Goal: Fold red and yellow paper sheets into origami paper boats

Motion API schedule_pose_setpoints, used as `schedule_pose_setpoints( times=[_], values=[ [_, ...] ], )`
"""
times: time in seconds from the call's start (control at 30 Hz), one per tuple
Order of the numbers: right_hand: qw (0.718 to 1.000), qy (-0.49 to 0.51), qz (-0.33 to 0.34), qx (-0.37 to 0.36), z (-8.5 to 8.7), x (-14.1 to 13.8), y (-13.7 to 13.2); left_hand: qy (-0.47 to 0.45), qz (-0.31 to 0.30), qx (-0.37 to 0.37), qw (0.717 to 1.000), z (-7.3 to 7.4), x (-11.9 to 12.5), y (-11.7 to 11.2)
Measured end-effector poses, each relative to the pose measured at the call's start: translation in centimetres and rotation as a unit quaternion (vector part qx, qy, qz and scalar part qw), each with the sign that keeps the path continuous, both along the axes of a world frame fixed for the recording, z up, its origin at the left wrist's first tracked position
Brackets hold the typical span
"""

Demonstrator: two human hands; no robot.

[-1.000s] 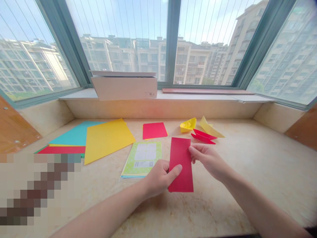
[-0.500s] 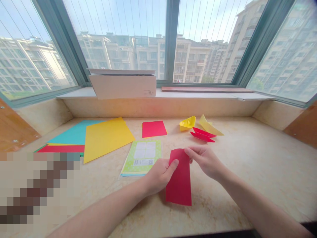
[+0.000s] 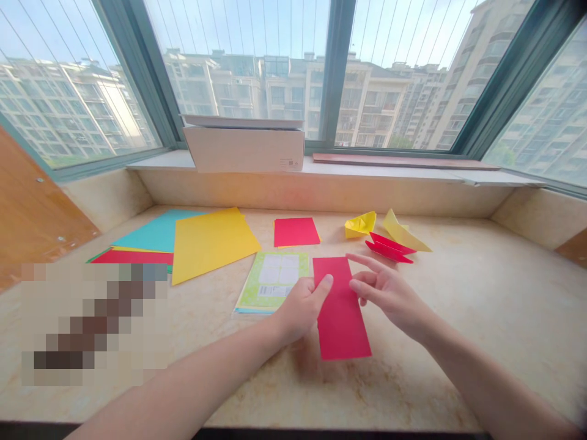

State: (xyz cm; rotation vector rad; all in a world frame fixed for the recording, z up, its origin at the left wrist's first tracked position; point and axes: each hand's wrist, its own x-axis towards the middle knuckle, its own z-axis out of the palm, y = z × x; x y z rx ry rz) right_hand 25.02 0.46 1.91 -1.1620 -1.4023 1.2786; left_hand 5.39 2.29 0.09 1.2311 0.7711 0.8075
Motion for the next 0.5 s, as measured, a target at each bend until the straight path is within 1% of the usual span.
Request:
schedule_pose_setpoints(
  times=[0.07,0.17,0.23,0.37,0.5],
  values=[
    [1.000,0.010,-0.007,-0.004,-0.07,-0.08,-0.04,-0.027,0.013,-0.024,0.999,-0.03,0.01,0.19],
    [1.000,0.014,-0.026,0.007,-0.16,-0.19,-0.01,-0.082,-0.014,-0.066,0.994,-0.02,-0.05,0.42],
    [0.999,0.022,-0.037,0.017,-0.13,-0.25,0.02,-0.102,-0.023,-0.080,0.991,-0.01,-0.08,0.49],
    [0.998,0.035,-0.046,0.030,-0.11,-0.30,0.06,-0.100,-0.005,-0.078,0.992,0.13,-0.03,0.42],
    [0.998,0.021,-0.051,0.042,-0.38,-0.19,0.18,-0.100,-0.002,-0.085,0.991,0.31,0.05,0.31]
  ],
)
